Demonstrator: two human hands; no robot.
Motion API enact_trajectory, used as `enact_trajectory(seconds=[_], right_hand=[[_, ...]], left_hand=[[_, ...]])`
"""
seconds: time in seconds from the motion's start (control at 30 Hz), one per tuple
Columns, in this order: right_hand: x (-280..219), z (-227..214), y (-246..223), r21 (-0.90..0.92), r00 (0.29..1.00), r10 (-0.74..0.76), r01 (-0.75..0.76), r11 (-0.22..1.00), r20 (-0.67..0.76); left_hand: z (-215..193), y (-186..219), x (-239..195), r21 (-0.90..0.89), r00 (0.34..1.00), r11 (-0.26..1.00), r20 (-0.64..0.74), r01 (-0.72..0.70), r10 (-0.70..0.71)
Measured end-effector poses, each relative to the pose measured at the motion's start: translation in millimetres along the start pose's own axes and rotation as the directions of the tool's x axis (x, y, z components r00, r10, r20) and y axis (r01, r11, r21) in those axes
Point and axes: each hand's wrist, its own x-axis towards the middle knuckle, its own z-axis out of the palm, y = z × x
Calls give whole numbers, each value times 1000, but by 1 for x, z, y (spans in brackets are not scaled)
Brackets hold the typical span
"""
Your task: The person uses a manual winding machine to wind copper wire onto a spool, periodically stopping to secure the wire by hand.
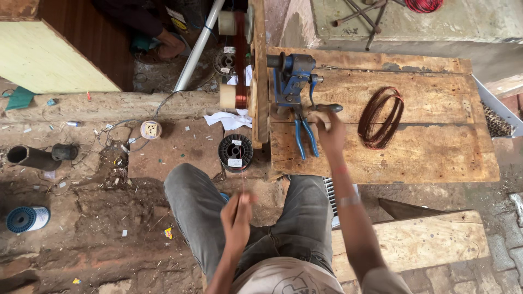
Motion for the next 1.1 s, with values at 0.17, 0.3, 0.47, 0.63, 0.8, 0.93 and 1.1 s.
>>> enact_trajectory(seconds=[0.17,0.3,0.47,0.63,0.8,0.93,1.1], right_hand=[[-144,8,-111,754,754,-134,-592,286,643],[-121,-13,-201,789,777,-224,-490,371,588],[-90,-25,-236,769,772,-95,-598,225,628],[-95,-9,-234,765,816,25,-552,331,578],[-101,14,-213,730,829,12,-500,467,560],[-102,23,-202,738,863,-45,-403,541,504],[-107,38,-197,792,928,-153,-194,579,340]], left_hand=[[-17,37,-8,206,1000,978,-3,17,-16],[2,55,3,251,986,962,151,-107,70],[8,76,19,386,970,905,223,-177,95],[32,79,16,520,981,854,164,1,-101],[26,66,4,449,956,844,131,-295,264],[8,47,18,355,992,933,-77,-65,98],[-7,38,63,42,991,994,-85,-101,105]])
